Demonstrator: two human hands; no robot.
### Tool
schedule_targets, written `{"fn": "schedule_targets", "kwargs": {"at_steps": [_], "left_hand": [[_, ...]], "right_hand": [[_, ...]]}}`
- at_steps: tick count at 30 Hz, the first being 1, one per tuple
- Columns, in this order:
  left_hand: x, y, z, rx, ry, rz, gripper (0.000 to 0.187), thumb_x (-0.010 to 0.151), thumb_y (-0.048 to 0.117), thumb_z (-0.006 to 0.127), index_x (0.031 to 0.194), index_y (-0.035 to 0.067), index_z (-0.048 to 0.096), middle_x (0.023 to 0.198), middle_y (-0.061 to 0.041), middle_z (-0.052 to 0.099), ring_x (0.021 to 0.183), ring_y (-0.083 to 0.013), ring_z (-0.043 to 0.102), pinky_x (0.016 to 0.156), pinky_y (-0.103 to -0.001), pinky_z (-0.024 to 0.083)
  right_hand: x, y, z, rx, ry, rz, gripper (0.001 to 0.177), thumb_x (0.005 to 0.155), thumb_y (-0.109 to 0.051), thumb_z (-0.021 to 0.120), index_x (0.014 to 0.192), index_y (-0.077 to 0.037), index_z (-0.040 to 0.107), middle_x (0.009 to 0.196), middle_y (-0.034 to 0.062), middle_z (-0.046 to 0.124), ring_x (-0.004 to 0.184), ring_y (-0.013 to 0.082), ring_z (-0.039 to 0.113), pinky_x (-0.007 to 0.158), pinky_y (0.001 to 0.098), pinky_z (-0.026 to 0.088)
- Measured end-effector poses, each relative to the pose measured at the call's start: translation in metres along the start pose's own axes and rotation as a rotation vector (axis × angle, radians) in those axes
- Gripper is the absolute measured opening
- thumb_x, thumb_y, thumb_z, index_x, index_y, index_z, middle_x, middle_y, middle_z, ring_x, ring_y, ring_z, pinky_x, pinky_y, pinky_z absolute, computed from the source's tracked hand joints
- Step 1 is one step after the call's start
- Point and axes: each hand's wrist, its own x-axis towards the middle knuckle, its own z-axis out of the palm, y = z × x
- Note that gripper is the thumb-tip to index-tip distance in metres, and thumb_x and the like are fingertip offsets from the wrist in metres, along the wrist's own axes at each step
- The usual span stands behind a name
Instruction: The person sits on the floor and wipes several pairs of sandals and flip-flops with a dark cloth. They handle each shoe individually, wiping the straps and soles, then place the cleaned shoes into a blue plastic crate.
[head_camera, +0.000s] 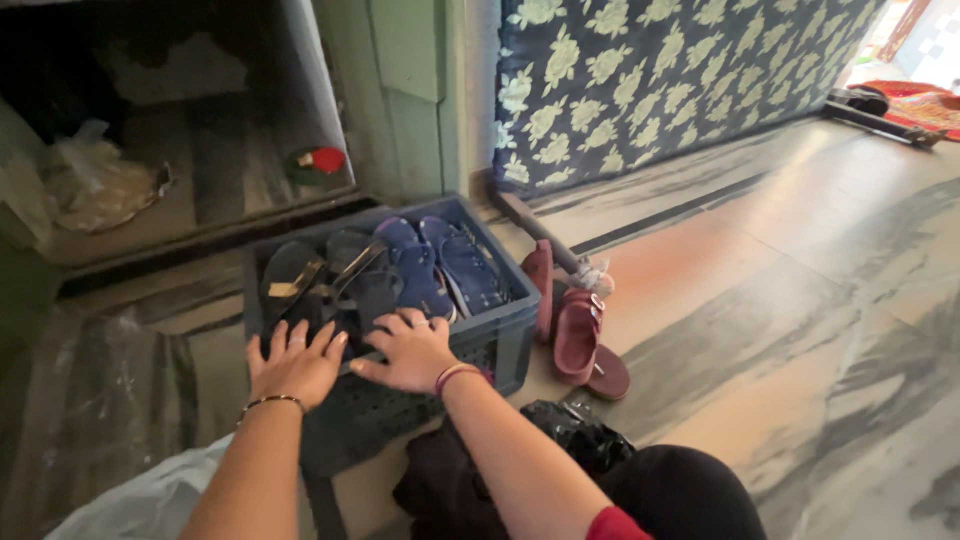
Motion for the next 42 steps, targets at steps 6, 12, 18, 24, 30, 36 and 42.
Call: {"fn": "schedule_targets", "kwargs": {"at_steps": [6,12,18,24,30,36,42], "left_hand": [[0.006,0.007,-0.001,-0.016,-0.11,-0.128,0.061,0.101,0.067,0.013,0.158,0.048,0.028,0.171,0.003,0.016,0.158,-0.0237,0.007,0.123,-0.059,0.003],[0.005,0.01,-0.003,-0.024,-0.1,-0.179,0.056,0.102,0.064,0.019,0.154,0.051,0.035,0.171,0.003,0.019,0.158,-0.0227,0.011,0.123,-0.058,0.006],[-0.005,0.013,-0.005,0.002,-0.028,-0.163,0.051,0.103,0.056,0.024,0.152,0.05,0.04,0.168,0.003,0.027,0.156,-0.0226,0.018,0.122,-0.059,0.007],[-0.007,0.013,-0.008,0.025,-0.042,-0.152,0.05,0.104,0.051,0.025,0.152,0.049,0.042,0.166,0.002,0.03,0.155,-0.0226,0.021,0.122,-0.06,0.007],[-0.004,0.009,0.001,-0.008,0.014,-0.104,0.05,0.104,0.05,0.025,0.151,0.047,0.042,0.165,0.003,0.032,0.155,-0.0217,0.021,0.122,-0.063,0.006],[-0.01,0.024,-0.019,0.072,0.031,-0.075,0.05,0.104,0.052,0.035,0.15,0.037,0.042,0.168,-0.002,0.019,0.156,-0.0299,0.012,0.116,-0.069,0.012],[-0.02,0.052,-0.056,0.021,0.171,0.075,0.067,0.089,0.051,0.067,0.149,0.033,0.044,0.165,-0.005,0.023,0.154,-0.0313,0.017,0.119,-0.067,0.012]], "right_hand": [[-0.001,0.006,-0.001,-0.014,-0.017,-0.042,0.07,0.079,-0.071,0.062,0.132,-0.026,0.067,0.149,0.0022,0.052,0.146,0.0327,0.033,0.111,0.0633,0.023],[0.0,0.005,-0.01,0.014,-0.046,-0.039,0.068,0.078,-0.07,0.064,0.13,-0.026,0.069,0.149,0.0022,0.053,0.147,0.0329,0.032,0.111,0.0647,0.021],[0.0,0.001,-0.014,0.02,-0.077,-0.03,0.069,0.075,-0.068,0.067,0.13,-0.026,0.069,0.149,0.0021,0.053,0.147,0.0317,0.032,0.112,0.0635,0.02],[-0.001,0.0,-0.016,0.02,-0.083,-0.038,0.069,0.075,-0.068,0.068,0.13,-0.025,0.069,0.149,0.0021,0.053,0.147,0.0322,0.032,0.111,0.0623,0.021],[-0.004,0.009,-0.003,-0.003,-0.066,-0.066,0.071,0.074,-0.064,0.071,0.131,-0.022,0.068,0.147,0.0036,0.054,0.146,0.0352,0.035,0.11,0.0623,0.024],[-0.006,0.015,-0.006,-0.038,0.02,-0.176,0.074,0.08,-0.057,0.073,0.14,-0.016,0.06,0.153,0.0135,0.046,0.147,0.0431,0.03,0.112,0.0672,0.023],[0.0,0.019,-0.048,-0.104,0.105,-0.188,0.074,0.078,-0.048,0.075,0.141,-0.016,0.058,0.159,0.016,0.038,0.15,0.045,0.024,0.11,0.0704,0.02]]}}
